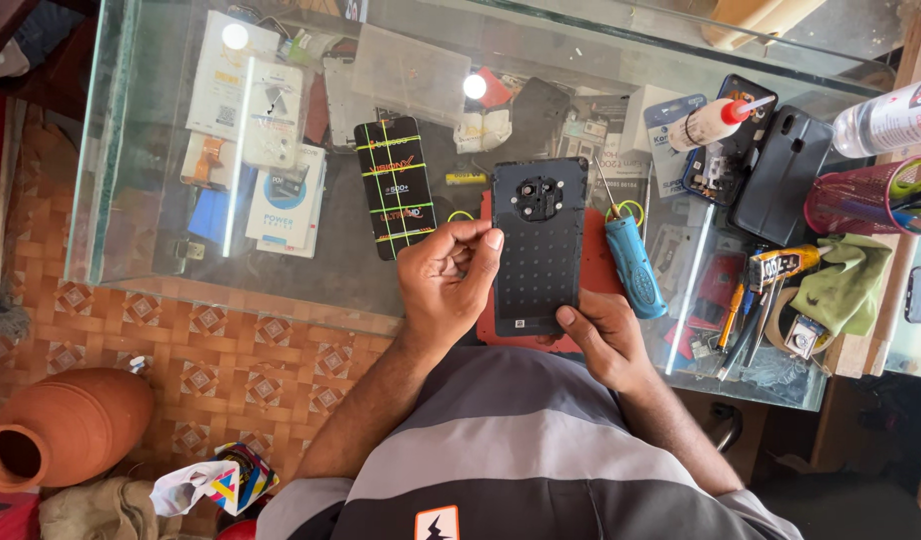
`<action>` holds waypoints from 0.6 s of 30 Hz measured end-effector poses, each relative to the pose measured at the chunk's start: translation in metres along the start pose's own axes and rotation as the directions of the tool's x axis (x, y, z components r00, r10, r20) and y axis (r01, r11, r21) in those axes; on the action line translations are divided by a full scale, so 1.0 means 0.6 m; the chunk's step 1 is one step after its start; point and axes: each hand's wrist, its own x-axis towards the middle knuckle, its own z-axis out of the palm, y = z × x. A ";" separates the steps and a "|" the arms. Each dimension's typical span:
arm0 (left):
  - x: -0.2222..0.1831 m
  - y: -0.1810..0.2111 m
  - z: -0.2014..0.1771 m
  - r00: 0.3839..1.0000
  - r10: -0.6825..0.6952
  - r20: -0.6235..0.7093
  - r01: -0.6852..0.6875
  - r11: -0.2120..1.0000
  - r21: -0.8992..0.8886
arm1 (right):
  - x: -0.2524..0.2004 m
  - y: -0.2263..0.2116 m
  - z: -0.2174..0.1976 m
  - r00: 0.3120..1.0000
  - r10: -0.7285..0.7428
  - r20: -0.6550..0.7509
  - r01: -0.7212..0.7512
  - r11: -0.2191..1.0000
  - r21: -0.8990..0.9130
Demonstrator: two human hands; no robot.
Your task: The person works on a black smartphone back cover, using a blue soldering iron to heat the camera module area and a small metal tool to pry and remove the camera assembly. The person then handles the camera module and the back cover separately, appearing to clean or adjust the components.
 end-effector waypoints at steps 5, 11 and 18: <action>0.004 0.005 -0.011 0.993 0.115 0.020 -0.116 0.958 0.262 | 0.003 -0.001 0.006 1.000 0.016 -0.013 -0.018 0.991 -0.130; 0.024 0.036 -0.022 0.983 0.167 0.077 -0.184 0.873 0.452 | 0.002 0.016 0.005 0.997 -0.019 -0.074 0.000 0.967 -0.255; 0.039 0.049 -0.030 0.990 0.049 0.131 -0.104 0.884 0.457 | 0.002 0.030 -0.002 0.987 -0.131 -0.091 0.059 0.831 -0.554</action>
